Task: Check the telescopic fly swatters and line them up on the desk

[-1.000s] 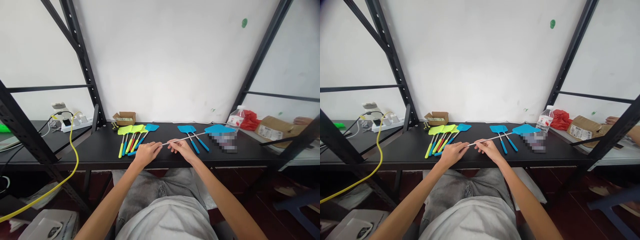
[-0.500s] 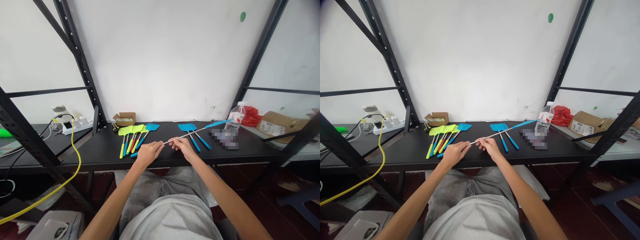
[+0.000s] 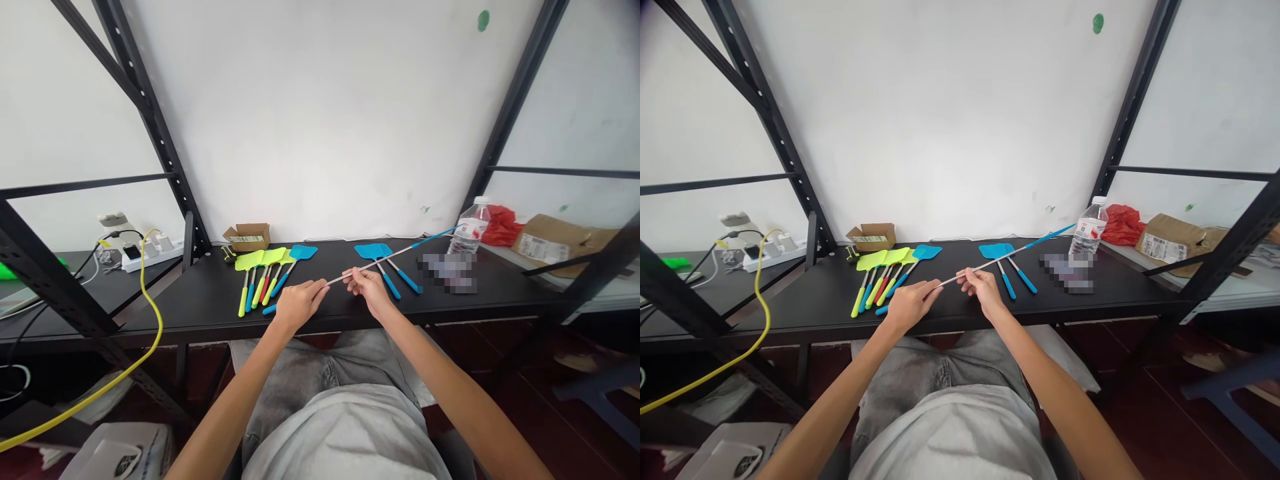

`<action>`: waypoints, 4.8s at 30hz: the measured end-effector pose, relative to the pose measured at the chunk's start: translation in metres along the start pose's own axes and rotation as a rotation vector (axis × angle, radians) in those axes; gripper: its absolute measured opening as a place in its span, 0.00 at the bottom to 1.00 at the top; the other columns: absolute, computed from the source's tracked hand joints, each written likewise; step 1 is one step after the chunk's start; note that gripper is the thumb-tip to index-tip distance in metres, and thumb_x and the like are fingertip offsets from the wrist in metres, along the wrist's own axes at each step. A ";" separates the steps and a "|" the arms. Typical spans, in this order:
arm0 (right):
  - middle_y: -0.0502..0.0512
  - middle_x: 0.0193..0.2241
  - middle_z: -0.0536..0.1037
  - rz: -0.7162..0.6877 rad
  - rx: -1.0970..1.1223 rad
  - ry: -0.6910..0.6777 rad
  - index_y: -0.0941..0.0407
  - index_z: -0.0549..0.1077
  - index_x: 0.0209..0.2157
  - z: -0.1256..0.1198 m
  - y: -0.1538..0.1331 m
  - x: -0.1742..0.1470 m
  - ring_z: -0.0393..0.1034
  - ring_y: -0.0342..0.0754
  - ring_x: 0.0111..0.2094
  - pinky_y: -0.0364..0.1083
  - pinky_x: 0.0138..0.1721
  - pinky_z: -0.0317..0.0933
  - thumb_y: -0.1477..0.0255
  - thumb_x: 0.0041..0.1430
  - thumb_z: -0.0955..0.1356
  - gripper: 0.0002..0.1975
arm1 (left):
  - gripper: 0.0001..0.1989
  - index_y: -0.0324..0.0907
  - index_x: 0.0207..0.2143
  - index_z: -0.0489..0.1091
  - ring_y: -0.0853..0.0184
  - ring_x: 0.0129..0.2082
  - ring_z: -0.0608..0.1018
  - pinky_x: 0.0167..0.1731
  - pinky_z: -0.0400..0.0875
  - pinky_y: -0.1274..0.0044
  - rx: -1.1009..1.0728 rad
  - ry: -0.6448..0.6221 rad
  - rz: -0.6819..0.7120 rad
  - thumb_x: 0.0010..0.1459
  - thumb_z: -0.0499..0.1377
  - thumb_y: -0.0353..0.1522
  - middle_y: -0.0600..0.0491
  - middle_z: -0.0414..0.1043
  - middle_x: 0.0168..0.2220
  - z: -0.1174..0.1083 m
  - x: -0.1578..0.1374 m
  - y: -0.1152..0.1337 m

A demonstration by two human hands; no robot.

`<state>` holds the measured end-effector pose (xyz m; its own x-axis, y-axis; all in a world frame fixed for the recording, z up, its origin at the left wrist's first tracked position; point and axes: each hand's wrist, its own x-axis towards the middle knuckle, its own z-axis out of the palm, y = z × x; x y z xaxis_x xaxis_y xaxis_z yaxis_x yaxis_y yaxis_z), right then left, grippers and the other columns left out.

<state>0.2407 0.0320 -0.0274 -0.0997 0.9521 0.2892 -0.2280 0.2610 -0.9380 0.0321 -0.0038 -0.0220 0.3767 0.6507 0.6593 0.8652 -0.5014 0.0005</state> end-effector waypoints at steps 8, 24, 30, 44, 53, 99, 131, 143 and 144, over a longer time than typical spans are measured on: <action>0.57 0.28 0.77 -0.014 0.061 0.063 0.57 0.80 0.32 -0.001 0.000 0.000 0.67 0.43 0.24 0.44 0.22 0.53 0.52 0.53 0.70 0.21 | 0.18 0.48 0.44 0.74 0.67 0.28 0.77 0.24 0.57 0.77 -0.021 0.000 0.000 0.69 0.46 0.43 0.52 0.76 0.30 0.000 0.001 -0.002; 0.53 0.23 0.70 -0.059 0.232 0.230 0.56 0.77 0.28 0.001 0.000 0.002 0.64 0.42 0.21 0.43 0.20 0.52 0.52 0.50 0.73 0.20 | 0.18 0.48 0.45 0.74 0.66 0.29 0.77 0.25 0.57 0.77 -0.011 -0.010 0.001 0.68 0.47 0.43 0.51 0.77 0.30 0.000 0.001 -0.002; 0.54 0.23 0.72 -0.060 0.196 0.192 0.56 0.77 0.29 -0.002 0.002 0.003 0.65 0.43 0.22 0.43 0.20 0.53 0.51 0.51 0.71 0.21 | 0.18 0.48 0.44 0.75 0.67 0.29 0.78 0.25 0.57 0.77 -0.011 0.003 -0.001 0.68 0.48 0.42 0.52 0.77 0.30 0.001 -0.001 -0.004; 0.54 0.32 0.79 -0.104 -0.173 -0.311 0.53 0.79 0.39 0.006 -0.004 -0.009 0.68 0.44 0.27 0.42 0.24 0.57 0.58 0.57 0.70 0.15 | 0.18 0.51 0.53 0.71 0.67 0.28 0.78 0.24 0.54 0.76 0.000 0.036 0.059 0.67 0.50 0.42 0.53 0.79 0.32 0.000 -0.006 -0.003; 0.58 0.34 0.81 -0.121 -0.159 -0.232 0.55 0.81 0.37 0.006 -0.001 -0.006 0.70 0.46 0.29 0.43 0.25 0.58 0.57 0.58 0.69 0.16 | 0.17 0.50 0.45 0.75 0.69 0.27 0.77 0.23 0.51 0.76 0.050 0.011 0.038 0.68 0.47 0.42 0.54 0.76 0.29 -0.002 -0.002 0.001; 0.56 0.26 0.76 -0.089 0.259 0.216 0.57 0.78 0.29 -0.001 0.005 0.003 0.67 0.43 0.24 0.43 0.21 0.54 0.54 0.52 0.72 0.19 | 0.20 0.50 0.44 0.78 0.62 0.38 0.80 0.32 0.64 0.77 -0.055 -0.152 -0.024 0.66 0.50 0.46 0.51 0.81 0.40 -0.041 0.001 -0.046; 0.59 0.41 0.81 -0.082 0.255 0.253 0.54 0.71 0.37 -0.001 0.000 0.002 0.71 0.42 0.23 0.42 0.20 0.55 0.57 0.50 0.73 0.18 | 0.13 0.46 0.43 0.77 0.57 0.45 0.75 0.45 0.65 0.69 -0.006 0.047 -0.063 0.60 0.57 0.39 0.48 0.77 0.43 -0.079 0.009 -0.062; 0.58 0.43 0.81 -0.080 0.335 0.214 0.53 0.69 0.36 -0.002 -0.002 0.003 0.69 0.41 0.21 0.42 0.20 0.55 0.57 0.51 0.73 0.18 | 0.23 0.39 0.36 0.74 0.74 0.16 0.64 0.16 0.55 0.80 -1.029 -0.098 -0.539 0.61 0.52 0.50 0.55 0.69 0.22 -0.022 0.010 -0.026; 0.58 0.42 0.81 -0.076 0.336 0.189 0.53 0.69 0.36 -0.001 -0.003 0.002 0.69 0.41 0.21 0.42 0.20 0.54 0.58 0.50 0.73 0.17 | 0.24 0.39 0.36 0.73 0.74 0.15 0.63 0.16 0.54 0.80 -1.088 -0.053 -0.585 0.61 0.51 0.50 0.55 0.68 0.21 -0.019 0.009 -0.030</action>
<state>0.2421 0.0336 -0.0245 0.1032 0.9527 0.2859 -0.5355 0.2955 -0.7911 0.0037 0.0063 -0.0015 0.0606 0.9460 0.3185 0.1924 -0.3241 0.9262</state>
